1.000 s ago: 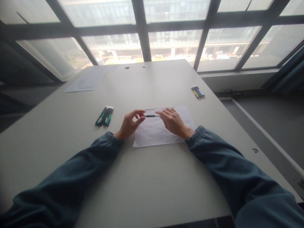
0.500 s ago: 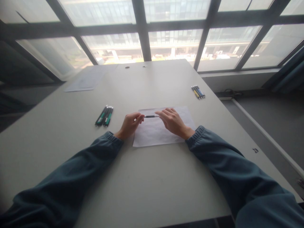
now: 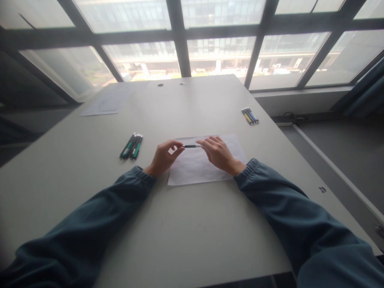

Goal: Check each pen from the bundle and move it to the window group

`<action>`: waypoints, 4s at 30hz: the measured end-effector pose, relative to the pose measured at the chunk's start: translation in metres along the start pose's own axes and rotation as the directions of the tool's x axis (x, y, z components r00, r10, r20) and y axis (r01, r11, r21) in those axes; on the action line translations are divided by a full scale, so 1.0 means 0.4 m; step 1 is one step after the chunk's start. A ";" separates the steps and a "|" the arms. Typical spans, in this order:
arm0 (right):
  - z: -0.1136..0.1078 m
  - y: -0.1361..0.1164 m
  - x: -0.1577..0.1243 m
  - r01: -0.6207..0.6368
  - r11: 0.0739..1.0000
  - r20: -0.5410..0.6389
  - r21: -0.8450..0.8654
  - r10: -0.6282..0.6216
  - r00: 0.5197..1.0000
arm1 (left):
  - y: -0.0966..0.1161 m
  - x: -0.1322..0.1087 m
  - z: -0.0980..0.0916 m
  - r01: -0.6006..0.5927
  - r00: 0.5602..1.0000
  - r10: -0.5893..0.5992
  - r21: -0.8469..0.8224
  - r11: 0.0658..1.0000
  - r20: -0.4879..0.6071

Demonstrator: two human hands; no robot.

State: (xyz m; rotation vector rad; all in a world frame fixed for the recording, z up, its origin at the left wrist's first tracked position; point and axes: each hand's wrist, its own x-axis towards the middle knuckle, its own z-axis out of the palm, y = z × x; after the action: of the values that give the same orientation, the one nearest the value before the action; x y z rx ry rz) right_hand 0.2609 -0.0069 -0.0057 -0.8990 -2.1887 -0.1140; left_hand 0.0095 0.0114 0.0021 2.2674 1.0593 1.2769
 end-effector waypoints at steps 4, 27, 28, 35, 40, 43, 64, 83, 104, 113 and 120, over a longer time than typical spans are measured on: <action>0.002 0.002 -0.001 0.009 1.000 -0.003 -0.009 -0.009 1.000 | -0.003 0.001 0.002 -0.027 1.000 0.027 -0.027 0.999 0.009; 0.004 0.006 -0.005 0.024 1.000 0.024 0.010 -0.024 0.999 | -0.005 -0.003 -0.008 0.119 0.982 -0.118 0.003 0.993 0.146; 0.005 0.007 -0.005 0.026 1.000 0.023 0.010 -0.026 0.999 | -0.003 -0.002 -0.008 0.111 0.984 -0.111 0.010 0.994 0.140; 0.003 0.005 -0.003 0.017 1.000 0.017 0.017 -0.018 1.000 | -0.002 0.001 -0.007 0.060 0.992 -0.060 0.006 0.998 0.109; 0.002 0.003 -0.001 0.006 1.000 0.011 0.024 -0.007 1.000 | -0.005 -0.001 -0.001 0.038 0.998 -0.038 0.003 0.999 0.058; 0.002 0.003 -0.001 0.002 1.000 0.014 0.016 -0.002 1.000 | -0.003 -0.002 0.002 0.020 0.999 -0.019 -0.022 1.000 0.030; 0.004 0.005 -0.003 0.033 0.999 0.006 0.001 -0.033 0.999 | -0.001 0.000 -0.010 0.157 0.973 -0.148 -0.038 0.987 0.176; 0.005 0.006 -0.004 0.023 1.000 0.009 0.003 -0.023 1.000 | -0.002 -0.003 0.001 0.049 0.998 -0.047 -0.045 0.998 0.045; 0.006 0.006 -0.004 0.018 1.000 0.022 0.007 -0.019 1.000 | -0.010 0.000 -0.006 0.139 0.969 -0.133 -0.016 0.990 0.207; 0.006 0.006 -0.006 0.010 1.000 0.040 0.016 -0.010 0.999 | -0.010 0.001 -0.006 0.090 0.979 -0.084 -0.027 0.996 0.184; 0.005 0.005 -0.004 -0.003 1.000 0.045 0.027 0.002 0.999 | 0.001 0.002 -0.007 0.001 0.989 0.004 -0.034 0.999 0.149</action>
State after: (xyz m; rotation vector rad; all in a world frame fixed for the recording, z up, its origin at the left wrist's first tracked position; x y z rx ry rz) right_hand 0.2619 -0.0056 -0.0085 -0.8968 -2.2252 -0.0632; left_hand 0.0075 0.0114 0.0044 2.2978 0.9765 1.0981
